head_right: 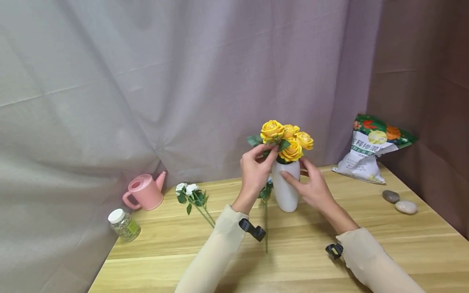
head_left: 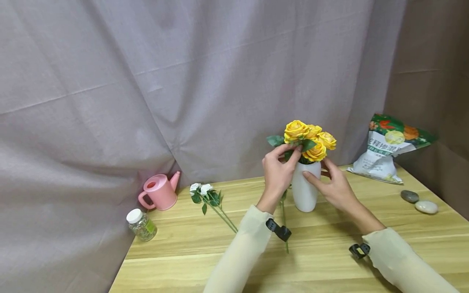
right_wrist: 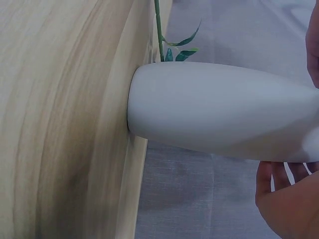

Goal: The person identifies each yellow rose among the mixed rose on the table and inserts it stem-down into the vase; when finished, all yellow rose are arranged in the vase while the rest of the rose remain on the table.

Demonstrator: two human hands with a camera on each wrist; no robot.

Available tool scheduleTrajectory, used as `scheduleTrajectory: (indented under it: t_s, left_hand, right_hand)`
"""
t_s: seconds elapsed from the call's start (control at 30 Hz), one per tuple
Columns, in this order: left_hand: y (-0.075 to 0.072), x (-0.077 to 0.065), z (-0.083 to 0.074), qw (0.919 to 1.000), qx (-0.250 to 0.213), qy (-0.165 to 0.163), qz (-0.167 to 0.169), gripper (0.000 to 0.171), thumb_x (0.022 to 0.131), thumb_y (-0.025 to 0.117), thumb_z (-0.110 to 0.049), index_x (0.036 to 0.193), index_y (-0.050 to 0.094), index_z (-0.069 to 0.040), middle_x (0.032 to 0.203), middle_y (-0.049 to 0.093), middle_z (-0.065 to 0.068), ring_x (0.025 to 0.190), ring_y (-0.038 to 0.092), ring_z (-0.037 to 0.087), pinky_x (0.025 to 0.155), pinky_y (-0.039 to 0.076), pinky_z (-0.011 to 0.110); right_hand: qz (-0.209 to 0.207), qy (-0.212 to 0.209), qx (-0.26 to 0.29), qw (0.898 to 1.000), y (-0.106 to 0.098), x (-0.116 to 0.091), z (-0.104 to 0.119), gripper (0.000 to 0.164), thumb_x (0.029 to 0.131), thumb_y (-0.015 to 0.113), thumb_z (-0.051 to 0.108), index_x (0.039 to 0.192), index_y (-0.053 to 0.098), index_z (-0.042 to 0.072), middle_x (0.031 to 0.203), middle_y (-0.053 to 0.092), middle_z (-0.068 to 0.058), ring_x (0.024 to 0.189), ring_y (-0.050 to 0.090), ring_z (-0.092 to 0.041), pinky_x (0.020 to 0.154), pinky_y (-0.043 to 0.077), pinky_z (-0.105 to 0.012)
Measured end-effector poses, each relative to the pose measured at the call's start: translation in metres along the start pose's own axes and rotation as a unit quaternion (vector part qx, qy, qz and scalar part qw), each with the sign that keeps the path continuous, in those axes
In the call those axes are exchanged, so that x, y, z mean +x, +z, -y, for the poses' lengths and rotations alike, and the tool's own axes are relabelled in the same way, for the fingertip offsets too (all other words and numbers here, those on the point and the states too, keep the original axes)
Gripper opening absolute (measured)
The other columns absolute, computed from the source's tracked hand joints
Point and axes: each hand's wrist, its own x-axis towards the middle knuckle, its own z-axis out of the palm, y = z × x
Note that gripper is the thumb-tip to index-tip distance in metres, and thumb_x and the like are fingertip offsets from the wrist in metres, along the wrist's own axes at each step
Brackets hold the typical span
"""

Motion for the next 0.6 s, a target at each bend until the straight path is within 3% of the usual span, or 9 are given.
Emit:
scheduleTrajectory:
  t_s: [0.17,0.33,0.43,0.57,0.6]
  left_hand:
    - [0.003,0.001,0.0,0.9997,0.023,0.004,0.008,0.013,0.095,0.07,-0.026,0.101,0.077,-0.017,0.102,0.076,-0.005,0.09,0.071,0.005,0.076,0.056,0.012]
    - [0.005,-0.001,0.006,0.9972,0.062,0.007,0.041,0.018,0.094,0.071,-0.022,0.105,0.076,-0.009,0.12,0.067,0.001,0.1,0.068,0.011,0.079,0.057,0.013]
    - [0.006,-0.003,0.013,0.9967,0.061,-0.004,0.052,0.023,0.093,0.071,-0.022,0.109,0.077,-0.007,0.127,0.061,0.002,0.102,0.065,0.012,0.08,0.056,0.014]
    - [0.005,-0.002,0.019,0.9959,0.057,-0.021,0.066,0.023,0.092,0.072,-0.024,0.108,0.078,-0.008,0.128,0.061,0.001,0.104,0.064,0.012,0.079,0.055,0.012]
    - [0.005,-0.002,0.019,0.9955,0.058,-0.027,0.07,0.023,0.091,0.072,-0.024,0.107,0.078,-0.009,0.128,0.061,0.001,0.105,0.064,0.012,0.078,0.055,0.012]
  right_hand:
    - [-0.001,0.006,-0.004,1.0,0.0,-0.001,-0.001,0.06,0.095,0.071,0.029,0.148,0.045,0.026,0.139,0.058,-0.003,0.123,0.053,-0.015,0.097,0.045,-0.018]
    - [0.0,0.013,-0.005,1.0,-0.002,-0.002,0.008,0.058,0.096,0.069,0.028,0.148,0.045,0.018,0.139,0.057,-0.007,0.123,0.051,-0.012,0.094,0.041,-0.009]
    - [0.004,0.016,-0.002,1.0,-0.004,-0.003,0.018,0.057,0.097,0.068,0.026,0.147,0.045,0.013,0.139,0.057,-0.011,0.125,0.052,-0.018,0.095,0.041,-0.01]
    - [0.004,0.015,-0.003,1.0,-0.004,-0.002,0.013,0.057,0.096,0.07,0.029,0.146,0.045,0.018,0.138,0.058,-0.008,0.127,0.053,-0.022,0.096,0.042,-0.013]
    - [0.004,0.014,-0.002,1.0,-0.004,-0.002,0.011,0.057,0.096,0.07,0.029,0.146,0.045,0.019,0.138,0.058,-0.008,0.127,0.053,-0.022,0.099,0.044,-0.018]
